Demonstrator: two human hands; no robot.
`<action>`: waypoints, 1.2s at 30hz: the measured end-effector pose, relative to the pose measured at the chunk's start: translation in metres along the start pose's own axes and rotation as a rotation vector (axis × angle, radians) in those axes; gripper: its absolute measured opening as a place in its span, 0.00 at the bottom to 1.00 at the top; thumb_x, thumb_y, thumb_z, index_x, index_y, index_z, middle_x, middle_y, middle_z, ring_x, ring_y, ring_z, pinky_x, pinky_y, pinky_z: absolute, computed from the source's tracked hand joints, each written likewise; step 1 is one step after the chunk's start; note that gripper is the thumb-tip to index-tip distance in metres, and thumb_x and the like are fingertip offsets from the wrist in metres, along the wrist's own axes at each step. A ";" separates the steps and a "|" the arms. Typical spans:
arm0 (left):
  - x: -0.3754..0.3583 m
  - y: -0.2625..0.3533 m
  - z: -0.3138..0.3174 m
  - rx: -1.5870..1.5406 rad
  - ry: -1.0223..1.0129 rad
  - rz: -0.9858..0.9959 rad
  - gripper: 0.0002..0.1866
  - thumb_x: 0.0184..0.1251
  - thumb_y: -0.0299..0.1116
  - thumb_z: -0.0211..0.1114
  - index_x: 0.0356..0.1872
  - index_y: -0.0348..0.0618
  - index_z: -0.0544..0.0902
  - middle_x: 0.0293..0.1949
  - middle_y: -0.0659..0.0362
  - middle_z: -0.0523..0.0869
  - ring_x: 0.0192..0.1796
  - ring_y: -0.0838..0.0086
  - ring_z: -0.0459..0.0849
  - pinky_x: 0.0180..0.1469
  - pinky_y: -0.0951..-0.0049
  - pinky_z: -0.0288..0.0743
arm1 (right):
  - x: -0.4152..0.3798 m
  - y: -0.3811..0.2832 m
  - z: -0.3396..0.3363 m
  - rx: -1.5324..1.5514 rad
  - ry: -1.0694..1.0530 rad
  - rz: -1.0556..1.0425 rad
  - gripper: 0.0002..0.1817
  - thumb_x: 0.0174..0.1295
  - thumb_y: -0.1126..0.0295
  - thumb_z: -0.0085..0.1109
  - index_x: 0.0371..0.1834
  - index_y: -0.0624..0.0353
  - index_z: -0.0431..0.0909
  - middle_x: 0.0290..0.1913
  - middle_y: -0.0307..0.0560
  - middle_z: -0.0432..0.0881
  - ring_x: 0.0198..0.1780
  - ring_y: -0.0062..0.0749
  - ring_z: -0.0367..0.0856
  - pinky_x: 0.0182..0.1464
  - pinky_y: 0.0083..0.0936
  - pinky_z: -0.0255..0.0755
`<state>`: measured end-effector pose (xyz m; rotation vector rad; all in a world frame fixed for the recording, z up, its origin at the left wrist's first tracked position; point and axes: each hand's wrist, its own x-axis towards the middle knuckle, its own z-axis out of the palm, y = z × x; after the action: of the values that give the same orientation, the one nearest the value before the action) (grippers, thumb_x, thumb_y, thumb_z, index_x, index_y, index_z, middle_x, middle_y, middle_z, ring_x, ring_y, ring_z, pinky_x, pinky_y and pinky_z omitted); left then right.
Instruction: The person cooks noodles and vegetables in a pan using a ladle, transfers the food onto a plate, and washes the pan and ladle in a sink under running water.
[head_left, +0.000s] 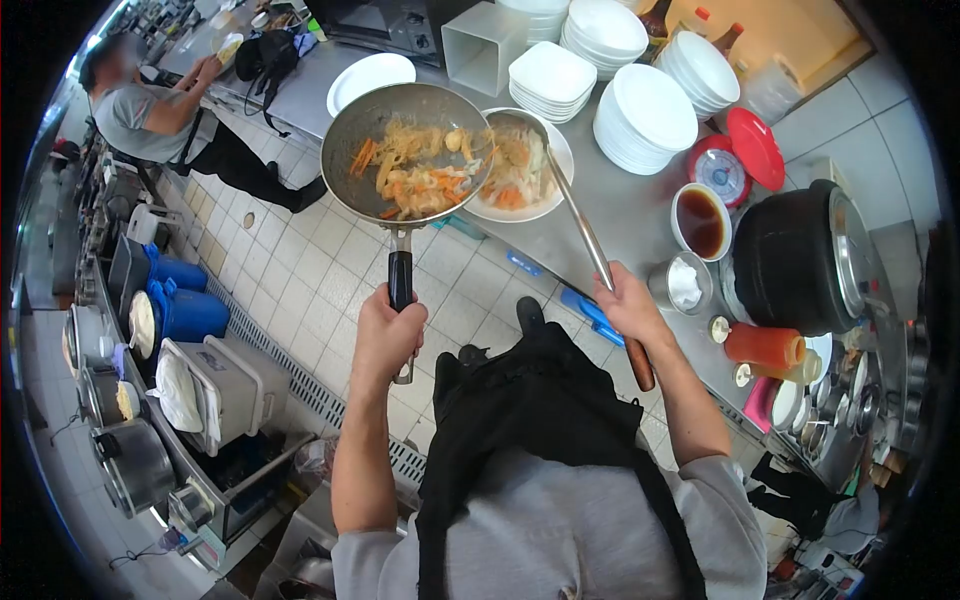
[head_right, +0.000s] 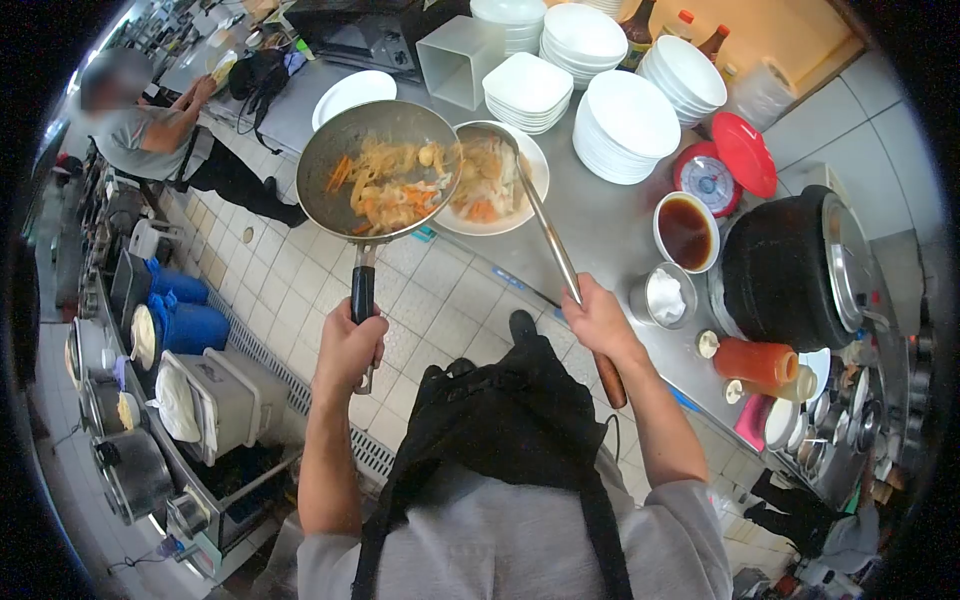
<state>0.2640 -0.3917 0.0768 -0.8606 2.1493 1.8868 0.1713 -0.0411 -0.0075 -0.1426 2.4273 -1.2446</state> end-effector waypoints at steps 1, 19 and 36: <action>-0.001 0.001 0.000 -0.002 -0.003 0.001 0.09 0.60 0.26 0.62 0.39 0.36 0.75 0.20 0.62 0.76 0.16 0.78 0.74 0.17 0.73 0.67 | 0.000 0.000 0.000 -0.069 0.063 -0.122 0.12 0.67 0.66 0.57 0.47 0.63 0.75 0.28 0.60 0.82 0.29 0.54 0.83 0.36 0.44 0.76; -0.007 -0.001 -0.002 0.146 0.022 0.057 0.06 0.60 0.28 0.62 0.33 0.37 0.74 0.19 0.62 0.77 0.18 0.77 0.77 0.21 0.72 0.71 | -0.018 -0.068 -0.026 -0.017 0.065 -0.098 0.16 0.69 0.64 0.58 0.54 0.61 0.77 0.30 0.52 0.81 0.34 0.39 0.82 0.40 0.36 0.75; -0.005 0.023 -0.045 0.410 -0.003 0.155 0.10 0.56 0.31 0.62 0.31 0.35 0.74 0.18 0.55 0.79 0.20 0.69 0.82 0.24 0.65 0.74 | -0.014 -0.090 -0.049 -0.483 -0.011 -0.684 0.21 0.68 0.67 0.61 0.61 0.62 0.74 0.42 0.64 0.84 0.43 0.65 0.84 0.44 0.53 0.77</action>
<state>0.2674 -0.4319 0.1074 -0.6210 2.5335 1.4163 0.1567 -0.0543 0.0940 -1.1884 2.7161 -0.8353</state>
